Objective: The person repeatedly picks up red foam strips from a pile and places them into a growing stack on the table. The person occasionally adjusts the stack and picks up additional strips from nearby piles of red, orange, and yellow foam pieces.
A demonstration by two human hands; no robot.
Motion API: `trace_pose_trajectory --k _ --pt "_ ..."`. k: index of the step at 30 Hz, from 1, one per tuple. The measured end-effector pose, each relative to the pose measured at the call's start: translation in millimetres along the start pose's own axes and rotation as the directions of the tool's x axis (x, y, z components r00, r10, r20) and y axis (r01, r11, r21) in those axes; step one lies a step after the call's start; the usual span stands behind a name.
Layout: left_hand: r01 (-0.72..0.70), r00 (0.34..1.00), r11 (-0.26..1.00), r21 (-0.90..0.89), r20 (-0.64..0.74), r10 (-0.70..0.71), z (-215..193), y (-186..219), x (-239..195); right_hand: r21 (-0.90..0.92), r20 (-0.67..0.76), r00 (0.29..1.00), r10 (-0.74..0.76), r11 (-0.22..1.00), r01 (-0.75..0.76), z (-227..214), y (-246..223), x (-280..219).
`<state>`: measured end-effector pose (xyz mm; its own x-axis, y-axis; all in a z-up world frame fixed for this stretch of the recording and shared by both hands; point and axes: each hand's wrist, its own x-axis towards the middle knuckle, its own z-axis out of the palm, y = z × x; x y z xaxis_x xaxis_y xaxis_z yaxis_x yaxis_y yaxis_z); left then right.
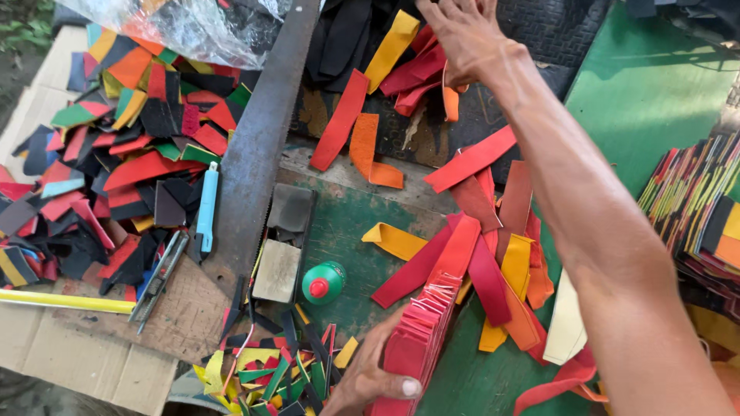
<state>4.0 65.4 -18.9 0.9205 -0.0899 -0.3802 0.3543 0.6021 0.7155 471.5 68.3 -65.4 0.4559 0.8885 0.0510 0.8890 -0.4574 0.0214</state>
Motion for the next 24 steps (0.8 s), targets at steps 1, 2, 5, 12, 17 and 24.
trace_pose_trajectory --k 1,2,5,12,17,24 --pt "0.011 1.000 1.000 -0.028 0.014 -0.010 -1 -2 -1 -0.003 0.032 0.999 0.006 1.000 -0.006 0 1 -6" --pt "0.017 0.999 0.999 -0.050 0.035 -0.015 -3 -3 1 -0.012 0.058 0.998 0.017 1.000 -0.017 -2 5 -11" --pt "0.099 0.993 0.993 -0.068 -0.061 -0.103 -2 -3 0 0.026 0.065 0.998 0.017 0.999 -0.019 -11 14 -22" --pt "-0.042 0.997 0.999 0.003 0.057 0.042 -5 -3 4 0.002 0.270 0.962 -0.029 1.000 0.029 -15 -14 -41" --pt "-0.133 0.989 0.987 0.091 0.079 0.126 -6 -7 5 0.118 0.102 0.994 -0.040 0.993 0.028 -5 -28 -95" --pt "-0.130 0.991 0.988 0.082 0.041 0.127 0 -14 -1 0.242 0.064 0.998 0.028 0.969 -0.042 -1 -29 -101"
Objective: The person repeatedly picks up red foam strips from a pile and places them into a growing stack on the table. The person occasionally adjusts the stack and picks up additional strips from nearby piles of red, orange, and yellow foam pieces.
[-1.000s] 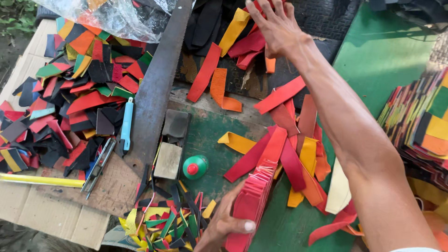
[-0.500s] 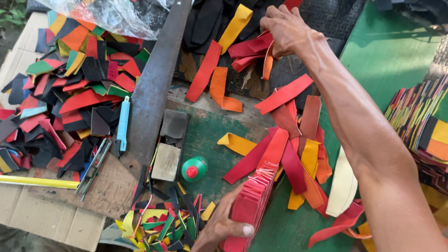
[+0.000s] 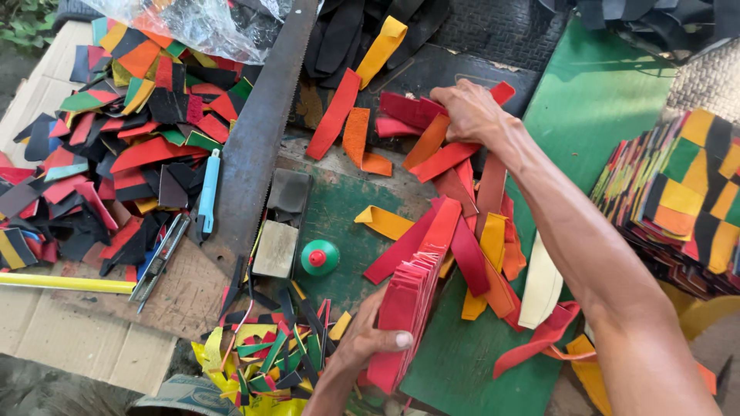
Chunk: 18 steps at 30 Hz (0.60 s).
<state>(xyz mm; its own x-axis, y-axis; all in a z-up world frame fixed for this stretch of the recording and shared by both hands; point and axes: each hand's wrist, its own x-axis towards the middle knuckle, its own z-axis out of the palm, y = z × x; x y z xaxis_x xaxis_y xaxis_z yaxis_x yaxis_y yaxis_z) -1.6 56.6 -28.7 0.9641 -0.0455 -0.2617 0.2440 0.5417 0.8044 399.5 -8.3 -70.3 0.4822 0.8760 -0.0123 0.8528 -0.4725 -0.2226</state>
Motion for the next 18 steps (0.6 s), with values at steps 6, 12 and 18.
trace_pose_trajectory --k 6,12,18 --pt "0.011 1.000 1.000 0.017 -0.029 -0.010 -2 -10 -3 0.257 0.079 0.991 0.110 0.958 -0.127 -45 -22 -29" --pt "0.005 0.999 1.000 -0.005 -0.036 -0.005 -12 -24 -3 0.305 0.254 0.931 0.261 0.892 -0.333 -141 -52 -103" --pt "-0.013 0.999 1.000 -0.018 -0.049 0.012 -8 -19 -5 0.202 0.381 0.921 -0.081 0.979 0.003 -141 -72 -115"
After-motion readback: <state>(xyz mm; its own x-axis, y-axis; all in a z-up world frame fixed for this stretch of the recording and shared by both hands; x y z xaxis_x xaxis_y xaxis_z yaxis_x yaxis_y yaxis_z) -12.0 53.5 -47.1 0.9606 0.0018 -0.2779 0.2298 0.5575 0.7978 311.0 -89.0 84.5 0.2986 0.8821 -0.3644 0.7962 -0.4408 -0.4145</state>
